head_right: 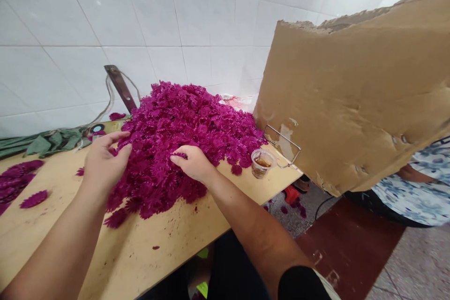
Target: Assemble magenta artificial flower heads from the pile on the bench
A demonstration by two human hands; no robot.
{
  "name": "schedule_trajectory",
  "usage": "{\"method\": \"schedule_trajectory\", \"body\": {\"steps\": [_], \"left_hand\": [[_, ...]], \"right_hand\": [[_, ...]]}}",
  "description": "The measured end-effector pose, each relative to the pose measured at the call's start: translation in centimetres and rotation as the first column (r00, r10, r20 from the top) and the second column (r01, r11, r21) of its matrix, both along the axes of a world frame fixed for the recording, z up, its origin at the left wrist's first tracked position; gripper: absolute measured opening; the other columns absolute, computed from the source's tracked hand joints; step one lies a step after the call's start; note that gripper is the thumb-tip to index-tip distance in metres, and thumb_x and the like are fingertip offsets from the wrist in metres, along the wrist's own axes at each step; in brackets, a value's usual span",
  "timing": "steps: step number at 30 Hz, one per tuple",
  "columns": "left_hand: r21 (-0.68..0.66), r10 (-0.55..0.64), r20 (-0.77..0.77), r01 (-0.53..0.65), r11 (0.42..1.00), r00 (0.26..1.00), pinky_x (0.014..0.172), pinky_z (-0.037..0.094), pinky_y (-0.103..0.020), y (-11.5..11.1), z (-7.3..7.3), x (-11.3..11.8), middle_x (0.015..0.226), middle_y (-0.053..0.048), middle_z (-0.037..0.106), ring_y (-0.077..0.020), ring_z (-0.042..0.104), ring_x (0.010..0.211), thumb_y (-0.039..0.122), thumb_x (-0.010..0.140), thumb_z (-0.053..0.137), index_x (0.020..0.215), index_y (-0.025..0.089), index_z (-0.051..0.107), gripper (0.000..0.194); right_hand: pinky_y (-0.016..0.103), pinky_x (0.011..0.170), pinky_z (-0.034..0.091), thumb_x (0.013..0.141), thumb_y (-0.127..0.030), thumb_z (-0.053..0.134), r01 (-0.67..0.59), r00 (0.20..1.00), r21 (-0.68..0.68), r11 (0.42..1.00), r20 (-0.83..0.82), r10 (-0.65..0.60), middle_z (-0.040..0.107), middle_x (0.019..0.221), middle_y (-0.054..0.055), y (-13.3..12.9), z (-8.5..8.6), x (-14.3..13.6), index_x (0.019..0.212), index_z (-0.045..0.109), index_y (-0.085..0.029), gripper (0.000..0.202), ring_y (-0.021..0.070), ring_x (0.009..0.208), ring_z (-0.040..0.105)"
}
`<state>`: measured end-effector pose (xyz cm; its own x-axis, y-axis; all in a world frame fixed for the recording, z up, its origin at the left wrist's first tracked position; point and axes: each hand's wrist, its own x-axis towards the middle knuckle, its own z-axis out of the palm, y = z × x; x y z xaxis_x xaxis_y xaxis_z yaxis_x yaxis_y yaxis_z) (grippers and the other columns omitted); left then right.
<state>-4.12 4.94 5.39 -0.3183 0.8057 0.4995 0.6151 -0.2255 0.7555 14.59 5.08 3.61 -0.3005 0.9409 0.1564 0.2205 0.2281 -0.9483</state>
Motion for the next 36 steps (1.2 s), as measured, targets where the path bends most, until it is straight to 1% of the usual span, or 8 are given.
{"method": "schedule_trajectory", "body": {"steps": [7, 13, 17, 21, 25, 30, 34, 36], "left_hand": [[-0.102, -0.291, -0.05, 0.285, 0.953, 0.956, 0.082, 0.047, -0.035, -3.2, -0.2, 4.9, 0.085, -0.004, 0.068, -0.0193, 0.062, 0.08, 0.037, 0.066, 0.06, 0.082, 0.02, 0.066, 0.024], [-0.163, -0.279, 0.044, 0.282, 0.945, 0.959, 0.079, 0.049, -0.035, -2.4, -1.2, 5.3, 0.085, -0.007, 0.068, -0.0185, 0.063, 0.077, 0.027, 0.066, 0.055, 0.089, 0.015, 0.064, 0.027], [-0.117, -0.282, -0.142, 0.266, 0.957, 0.949, 0.085, 0.047, -0.036, -2.5, -1.3, 4.9, 0.093, -0.007, 0.068, -0.0199, 0.063, 0.085, 0.031, 0.071, 0.051, 0.09, 0.018, 0.066, 0.028], [-0.11, -0.296, -0.299, 0.276, 0.955, 0.907, 0.085, 0.047, -0.034, -2.8, -1.1, 4.7, 0.098, -0.005, 0.069, -0.0203, 0.063, 0.089, 0.035, 0.073, 0.051, 0.095, 0.019, 0.067, 0.031], [-0.071, -0.22, -0.347, 0.208, 0.976, 0.912, 0.081, 0.048, -0.032, -2.8, -1.4, 5.1, 0.091, -0.003, 0.071, -0.0191, 0.065, 0.082, 0.029, 0.076, 0.044, 0.087, 0.022, 0.07, 0.029], [-0.118, -0.103, -0.166, 0.083, 0.989, 0.981, 0.074, 0.049, -0.032, -1.9, -1.2, 5.2, 0.08, -0.002, 0.072, -0.0206, 0.065, 0.077, 0.031, 0.074, 0.044, 0.075, 0.021, 0.067, 0.024], [-0.109, 0.091, 0.126, -0.078, 0.991, 0.988, 0.074, 0.049, -0.032, 0.1, -0.3, 2.3, 0.07, -0.004, 0.068, -0.0169, 0.063, 0.069, 0.03, 0.079, 0.038, 0.079, 0.016, 0.058, 0.025], [-0.07, 0.119, 0.112, -0.112, 0.991, 0.987, 0.078, 0.049, -0.035, 1.1, 0.1, 0.5, 0.079, -0.007, 0.068, -0.0175, 0.062, 0.075, 0.026, 0.078, 0.04, 0.088, 0.013, 0.057, 0.023]], "right_hand": [[0.024, 0.053, 0.025, 0.077, -0.028, 0.052, 0.115, 0.972, 0.137, 0.984, 0.189, -0.14, 0.038, 0.05, -0.005, 0.4, -0.3, -0.8, 0.052, 0.041, -0.017, 0.03, 0.0078, 0.052, 0.033], [0.023, 0.05, 0.025, 0.082, -0.027, 0.043, 0.047, 0.991, -0.028, 0.998, -0.127, -0.051, 0.032, 0.049, -0.007, 0.0, 0.2, -1.0, 0.052, 0.038, -0.017, 0.032, 0.0059, 0.047, 0.03], [0.021, 0.053, 0.032, 0.078, -0.021, 0.049, -0.12, 0.962, -0.152, 0.981, -0.262, 0.077, 0.043, 0.052, -0.007, -0.7, 0.8, -0.5, 0.059, 0.05, -0.014, 0.02, 0.0051, 0.049, 0.038], [0.021, 0.056, 0.036, 0.075, -0.02, 0.053, -0.165, 0.931, -0.217, 0.962, -0.357, 0.079, 0.05, 0.054, -0.005, -0.8, 0.7, -0.4, 0.059, 0.055, -0.013, 0.017, 0.0046, 0.05, 0.042], [0.022, 0.057, 0.038, 0.072, -0.021, 0.057, -0.083, 0.928, -0.228, 0.97, -0.371, -0.008, 0.053, 0.054, -0.004, -0.5, 0.3, -0.9, 0.06, 0.056, -0.014, 0.014, 0.0057, 0.051, 0.046], [0.023, 0.056, 0.038, 0.067, -0.016, 0.06, 0.028, 0.921, -0.18, 0.983, -0.377, -0.095, 0.05, 0.054, -0.006, -1.2, 0.1, -2.1, 0.064, 0.052, -0.015, 0.009, 0.0062, 0.052, 0.045], [0.023, 0.052, 0.034, 0.068, -0.017, 0.058, 0.018, 0.961, -0.105, 0.994, -0.272, -0.046, 0.045, 0.053, -0.007, -2.2, 0.2, -2.1, 0.064, 0.051, -0.016, 0.008, 0.006, 0.049, 0.038], [0.023, 0.055, 0.035, 0.07, -0.016, 0.056, 0.028, 0.961, -0.114, 0.993, -0.272, -0.059, 0.046, 0.056, -0.006, -2.3, 0.3, -1.8, 0.067, 0.052, -0.016, 0.005, 0.0065, 0.051, 0.04]]}}
